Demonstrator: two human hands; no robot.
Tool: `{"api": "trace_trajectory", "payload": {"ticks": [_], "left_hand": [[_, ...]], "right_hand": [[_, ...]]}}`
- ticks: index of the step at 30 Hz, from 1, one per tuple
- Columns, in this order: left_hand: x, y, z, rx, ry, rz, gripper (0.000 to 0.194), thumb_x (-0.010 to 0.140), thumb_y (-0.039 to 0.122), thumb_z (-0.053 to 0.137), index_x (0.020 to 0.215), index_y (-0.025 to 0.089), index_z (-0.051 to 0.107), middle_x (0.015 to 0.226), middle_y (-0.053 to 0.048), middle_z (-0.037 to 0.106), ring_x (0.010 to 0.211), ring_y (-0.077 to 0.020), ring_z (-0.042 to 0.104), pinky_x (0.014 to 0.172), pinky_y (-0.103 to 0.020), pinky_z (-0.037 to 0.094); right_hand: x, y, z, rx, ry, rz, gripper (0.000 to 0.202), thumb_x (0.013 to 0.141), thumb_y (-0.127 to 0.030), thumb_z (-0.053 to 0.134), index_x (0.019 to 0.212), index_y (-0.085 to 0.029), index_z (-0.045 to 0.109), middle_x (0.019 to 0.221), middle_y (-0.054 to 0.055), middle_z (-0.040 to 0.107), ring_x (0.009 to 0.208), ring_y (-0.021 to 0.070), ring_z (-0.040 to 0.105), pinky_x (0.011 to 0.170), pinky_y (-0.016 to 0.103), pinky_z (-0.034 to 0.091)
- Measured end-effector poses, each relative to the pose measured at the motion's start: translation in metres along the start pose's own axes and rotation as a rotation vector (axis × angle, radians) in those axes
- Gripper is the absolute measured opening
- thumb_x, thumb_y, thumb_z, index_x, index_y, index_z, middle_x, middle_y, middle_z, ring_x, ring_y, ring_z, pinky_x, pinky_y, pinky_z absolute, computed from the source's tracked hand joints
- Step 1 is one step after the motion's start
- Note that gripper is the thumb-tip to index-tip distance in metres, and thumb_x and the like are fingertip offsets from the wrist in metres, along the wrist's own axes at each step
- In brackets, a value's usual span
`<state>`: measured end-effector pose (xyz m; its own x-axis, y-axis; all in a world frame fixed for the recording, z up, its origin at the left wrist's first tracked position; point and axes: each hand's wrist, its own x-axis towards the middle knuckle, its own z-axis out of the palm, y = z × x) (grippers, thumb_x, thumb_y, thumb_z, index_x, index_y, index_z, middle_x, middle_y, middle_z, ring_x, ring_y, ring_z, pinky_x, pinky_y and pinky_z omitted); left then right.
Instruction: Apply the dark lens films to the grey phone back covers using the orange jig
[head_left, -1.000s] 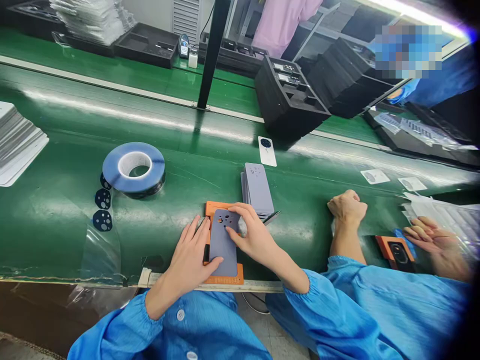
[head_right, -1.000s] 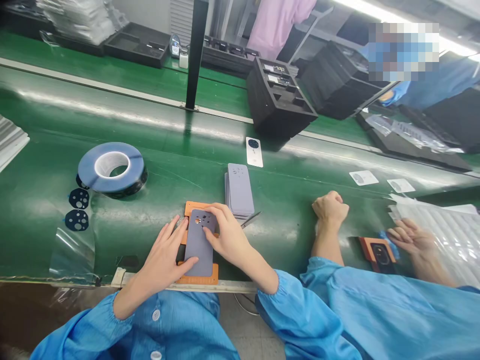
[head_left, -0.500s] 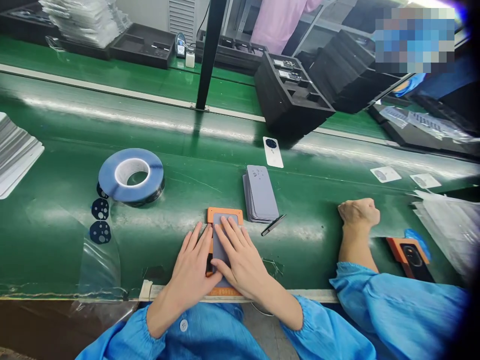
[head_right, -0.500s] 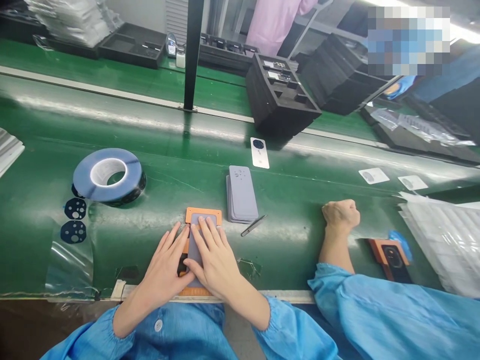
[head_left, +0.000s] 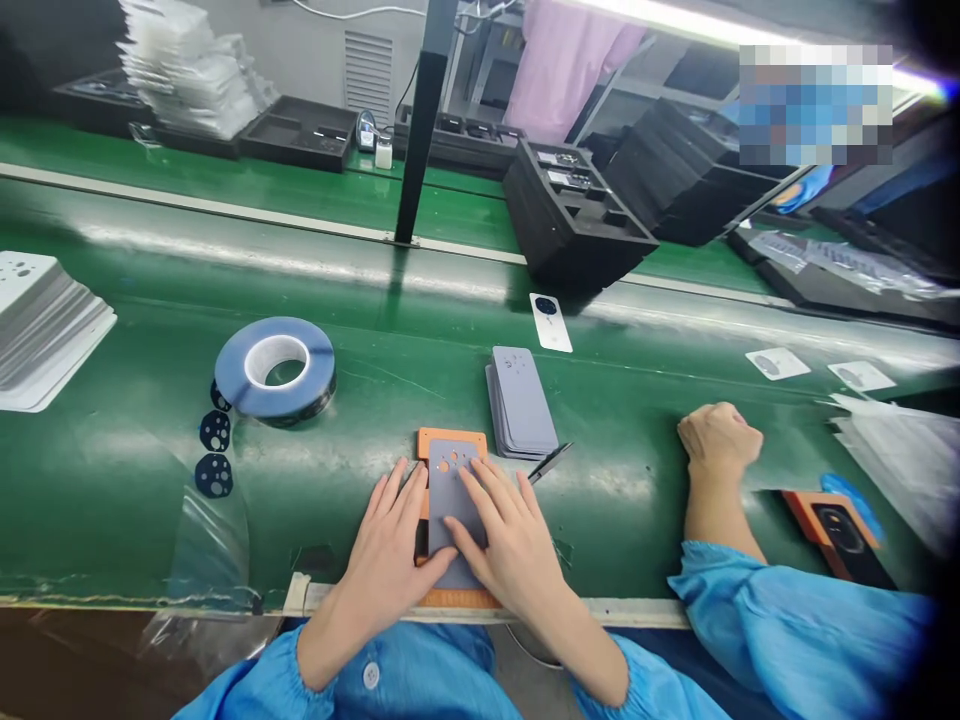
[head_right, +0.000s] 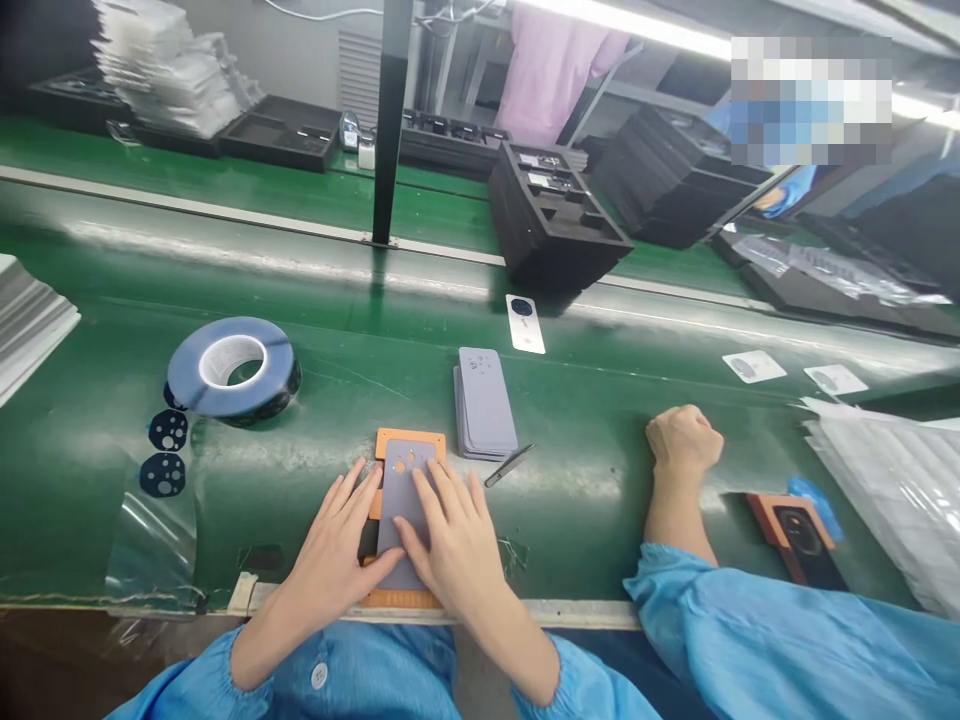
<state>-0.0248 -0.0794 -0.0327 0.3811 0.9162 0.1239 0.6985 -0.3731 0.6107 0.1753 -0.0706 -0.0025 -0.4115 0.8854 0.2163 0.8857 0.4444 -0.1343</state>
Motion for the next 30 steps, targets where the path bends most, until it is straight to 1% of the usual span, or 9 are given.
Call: {"api": "trace_trajectory", "payload": {"ticks": [3,7,11,14,18,21,25,27,30], "left_hand": [[-0.001,-0.001,0.002,-0.028,0.021,-0.007,0.09,0.093,0.041,0.063,0.164,0.018,0.012,0.164,-0.016,0.036,0.156,-0.0341,0.025,0.123,-0.058,0.029],[-0.004,0.004,0.0,-0.128,0.078,-0.049,0.08,0.096,0.039,0.06,0.162,0.02,0.02,0.163,-0.017,0.038,0.153,-0.0329,0.032,0.122,-0.057,0.033],[-0.008,0.014,-0.011,-0.359,0.12,-0.162,0.065,0.099,0.038,0.055,0.158,0.022,0.032,0.163,-0.016,0.038,0.151,-0.0316,0.037,0.12,-0.054,0.039],[-0.011,0.019,-0.021,-0.568,0.16,-0.25,0.055,0.102,0.043,0.048,0.153,0.023,0.042,0.16,-0.014,0.042,0.145,-0.0306,0.044,0.113,-0.051,0.046],[-0.013,0.02,-0.032,-0.865,0.177,-0.369,0.057,0.104,0.053,0.039,0.15,0.02,0.045,0.142,-0.015,0.06,0.12,-0.0269,0.062,0.1,-0.043,0.054],[-0.011,0.018,-0.037,-1.037,0.152,-0.466,0.059,0.101,0.053,0.047,0.149,0.019,0.045,0.139,-0.013,0.063,0.118,-0.0267,0.064,0.101,-0.041,0.052],[-0.01,0.013,-0.039,-1.189,0.142,-0.533,0.051,0.098,0.047,0.055,0.141,0.019,0.052,0.132,-0.011,0.068,0.109,-0.0256,0.068,0.095,-0.036,0.053],[-0.011,0.011,-0.038,-1.272,0.16,-0.549,0.053,0.097,0.046,0.058,0.14,0.017,0.051,0.121,-0.011,0.072,0.094,-0.0229,0.071,0.084,-0.033,0.055],[-0.011,0.009,-0.039,-1.331,0.2,-0.583,0.058,0.094,0.049,0.061,0.14,0.016,0.051,0.109,-0.01,0.076,0.081,-0.0204,0.071,0.071,-0.028,0.055]], "right_hand": [[-0.01,0.002,-0.004,0.02,0.041,0.043,0.045,0.1,-0.037,0.055,0.139,-0.014,0.056,0.14,0.018,0.064,0.129,0.0315,0.06,0.117,0.056,0.034],[-0.012,0.002,-0.01,0.101,-0.014,0.103,0.043,0.099,-0.04,0.056,0.136,-0.018,0.057,0.133,0.015,0.069,0.121,0.0319,0.066,0.111,0.058,0.043],[-0.013,0.001,-0.022,0.224,0.014,0.164,0.039,0.099,-0.038,0.057,0.135,-0.023,0.056,0.132,0.013,0.07,0.119,0.0329,0.067,0.111,0.064,0.043],[-0.016,-0.005,-0.039,0.37,0.058,0.175,0.043,0.098,-0.033,0.057,0.141,-0.028,0.051,0.137,0.01,0.067,0.125,0.0318,0.065,0.114,0.061,0.043],[-0.015,-0.021,-0.058,0.608,-0.15,0.068,0.056,0.099,-0.031,0.057,0.153,-0.032,0.04,0.148,0.008,0.058,0.136,0.0273,0.057,0.112,0.046,0.051],[-0.009,-0.028,-0.057,0.685,-0.332,0.03,0.057,0.1,-0.032,0.057,0.154,-0.032,0.04,0.15,0.007,0.056,0.136,0.0249,0.057,0.111,0.042,0.052],[-0.002,-0.029,-0.046,0.711,-0.341,0.064,0.046,0.099,-0.032,0.057,0.145,-0.03,0.052,0.145,0.009,0.06,0.132,0.0263,0.059,0.11,0.045,0.052],[0.002,-0.03,-0.043,0.739,-0.32,0.127,0.039,0.099,-0.032,0.057,0.138,-0.029,0.057,0.138,0.01,0.064,0.123,0.0261,0.064,0.105,0.044,0.055],[0.009,-0.034,-0.039,0.889,-0.445,0.267,0.045,0.098,-0.033,0.058,0.143,-0.03,0.051,0.108,0.006,0.073,0.087,0.0201,0.071,0.079,0.036,0.061]]}}
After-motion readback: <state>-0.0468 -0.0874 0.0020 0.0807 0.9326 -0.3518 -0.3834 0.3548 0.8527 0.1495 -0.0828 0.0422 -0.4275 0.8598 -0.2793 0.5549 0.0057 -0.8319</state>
